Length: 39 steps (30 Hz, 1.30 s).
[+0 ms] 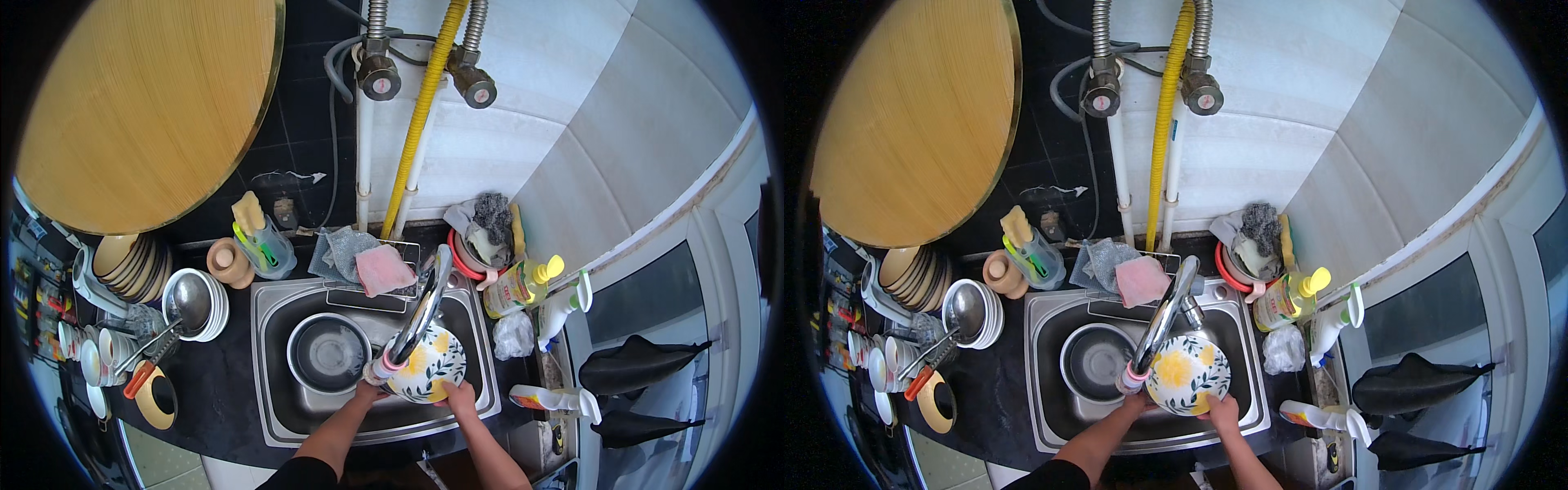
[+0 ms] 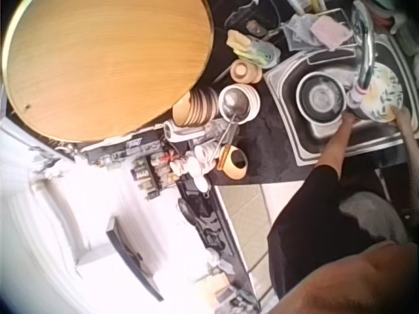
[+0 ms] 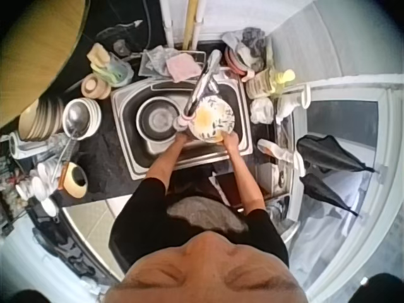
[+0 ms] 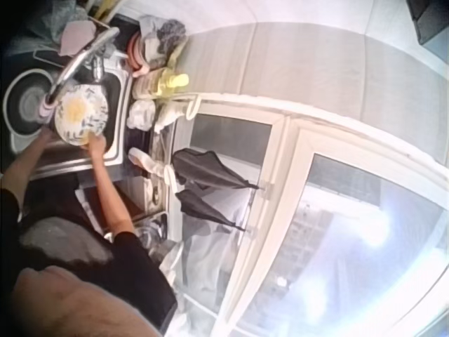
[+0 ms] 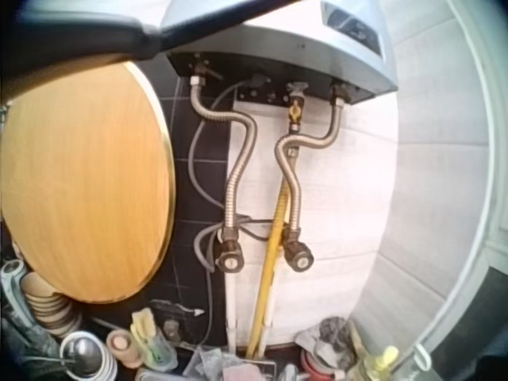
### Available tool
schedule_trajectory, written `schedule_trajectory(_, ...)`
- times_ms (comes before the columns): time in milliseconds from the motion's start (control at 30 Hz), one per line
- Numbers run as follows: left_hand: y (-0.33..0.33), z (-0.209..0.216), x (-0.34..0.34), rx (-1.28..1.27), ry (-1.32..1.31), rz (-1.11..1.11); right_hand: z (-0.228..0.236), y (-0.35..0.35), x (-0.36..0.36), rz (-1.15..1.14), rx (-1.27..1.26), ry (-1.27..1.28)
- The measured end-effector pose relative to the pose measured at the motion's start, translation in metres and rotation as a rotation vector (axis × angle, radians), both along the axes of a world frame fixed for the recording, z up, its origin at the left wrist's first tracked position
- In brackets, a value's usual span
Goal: The person washes a patterned plate, a metal bowl, and a metal pot in a kitchen sink. They use a sponge and a spray bottle to clean the items under running water, rinsing them thoroughly before placing them on the counter.
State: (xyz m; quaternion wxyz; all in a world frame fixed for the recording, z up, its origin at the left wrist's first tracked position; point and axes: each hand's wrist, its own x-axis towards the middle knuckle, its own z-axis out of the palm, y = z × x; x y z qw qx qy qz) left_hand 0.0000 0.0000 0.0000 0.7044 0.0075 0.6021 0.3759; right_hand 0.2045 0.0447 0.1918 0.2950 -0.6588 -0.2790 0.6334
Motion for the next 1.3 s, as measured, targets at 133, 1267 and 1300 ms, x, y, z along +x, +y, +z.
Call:
schedule_trajectory(133, 0.019, 0.015, 0.001, -0.079, -0.034, -0.011, -0.002, 0.012, -0.003, 0.066, 0.092, -0.083)
schedule_trajectory(1267, 0.009, 0.218, -0.055, 0.219, 0.039, -0.080, 0.014, 0.019, -0.116, 1.415, 0.826, -0.373)
schedule_trajectory(1300, 0.005, 0.214, -0.059, 0.217, 0.052, -0.076, 0.041, 0.019, -0.115, 1.507, 0.610, -0.310)
